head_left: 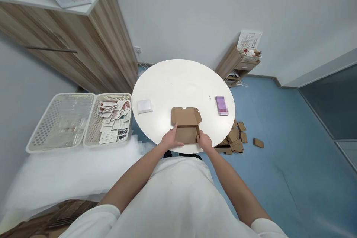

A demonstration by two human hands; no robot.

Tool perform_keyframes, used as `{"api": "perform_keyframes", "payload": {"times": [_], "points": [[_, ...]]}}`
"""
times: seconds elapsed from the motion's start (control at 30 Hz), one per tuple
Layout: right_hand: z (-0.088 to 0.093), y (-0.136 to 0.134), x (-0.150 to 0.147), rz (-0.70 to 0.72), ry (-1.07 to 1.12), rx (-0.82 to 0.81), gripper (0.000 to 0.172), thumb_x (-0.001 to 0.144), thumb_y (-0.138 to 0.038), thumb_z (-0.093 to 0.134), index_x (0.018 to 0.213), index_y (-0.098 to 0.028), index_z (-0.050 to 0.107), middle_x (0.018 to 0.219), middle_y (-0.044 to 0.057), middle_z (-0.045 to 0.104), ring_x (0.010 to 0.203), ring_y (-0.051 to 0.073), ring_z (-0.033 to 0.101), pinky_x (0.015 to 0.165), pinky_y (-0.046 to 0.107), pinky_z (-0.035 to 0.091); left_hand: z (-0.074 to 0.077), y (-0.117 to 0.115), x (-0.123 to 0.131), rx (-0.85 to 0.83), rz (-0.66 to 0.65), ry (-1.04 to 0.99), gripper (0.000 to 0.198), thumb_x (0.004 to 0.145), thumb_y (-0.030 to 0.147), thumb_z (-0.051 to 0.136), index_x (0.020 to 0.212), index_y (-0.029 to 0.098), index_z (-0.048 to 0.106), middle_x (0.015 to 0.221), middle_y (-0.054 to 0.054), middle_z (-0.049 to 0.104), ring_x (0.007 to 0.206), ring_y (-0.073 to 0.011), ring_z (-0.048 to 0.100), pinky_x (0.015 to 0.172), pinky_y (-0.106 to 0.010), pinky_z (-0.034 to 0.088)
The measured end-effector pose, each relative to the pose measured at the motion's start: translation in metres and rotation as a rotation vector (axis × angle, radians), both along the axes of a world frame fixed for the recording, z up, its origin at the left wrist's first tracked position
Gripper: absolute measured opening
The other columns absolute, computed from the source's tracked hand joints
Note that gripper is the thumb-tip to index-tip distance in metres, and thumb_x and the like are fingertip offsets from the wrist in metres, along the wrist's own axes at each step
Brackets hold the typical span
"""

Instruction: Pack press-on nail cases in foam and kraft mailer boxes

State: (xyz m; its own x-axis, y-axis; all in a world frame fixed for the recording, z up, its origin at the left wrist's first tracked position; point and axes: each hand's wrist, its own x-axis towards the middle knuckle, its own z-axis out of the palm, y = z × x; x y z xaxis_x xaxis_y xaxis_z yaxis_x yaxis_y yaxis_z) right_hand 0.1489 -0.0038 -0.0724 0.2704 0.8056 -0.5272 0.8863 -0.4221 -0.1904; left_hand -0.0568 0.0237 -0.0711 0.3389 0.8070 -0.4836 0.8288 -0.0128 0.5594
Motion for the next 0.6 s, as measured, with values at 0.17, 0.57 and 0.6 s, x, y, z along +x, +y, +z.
{"api": "perform_keyframes", "payload": {"times": [0.17, 0.57, 0.6], "points": [[0.001, -0.002, 0.004, 0.038, -0.062, -0.043, 0.02, 0.084, -0.029, 0.029, 0.097, -0.021, 0.043, 0.084, 0.01, 0.06, 0.08, 0.025, 0.058, 0.062, 0.033, 0.038, -0.005, -0.008, 0.006, -0.013, 0.037, -0.031, 0.114, 0.052, 0.055, 0.067, 0.136, 0.027, -0.005, 0.119, -0.013, 0.046, 0.102, -0.0295, 0.051, 0.072, -0.031, 0.039], [-0.001, 0.01, 0.019, -0.078, 0.249, 0.14, 0.059, 0.081, -0.046, 0.035, 0.131, -0.019, 0.022, 0.122, 0.016, 0.044, 0.11, 0.029, 0.046, 0.085, 0.041, 0.037, -0.012, -0.023, 0.024, 0.074, 0.256, -0.206, 0.091, 0.069, 0.054, 0.054, 0.137, 0.02, 0.003, 0.126, -0.014, 0.038, 0.11, -0.0272, 0.044, 0.081, -0.034, 0.039], [-0.002, 0.01, 0.021, -0.089, 0.305, 0.155, 0.059, 0.08, -0.045, 0.036, 0.131, -0.018, 0.024, 0.123, 0.015, 0.044, 0.111, 0.028, 0.045, 0.086, 0.04, 0.037, -0.013, -0.023, 0.024, 0.077, 0.279, -0.234, 0.086, 0.07, 0.053, 0.053, 0.136, 0.02, 0.008, 0.124, -0.014, 0.039, 0.109, -0.0262, 0.045, 0.081, -0.035, 0.039]]}}
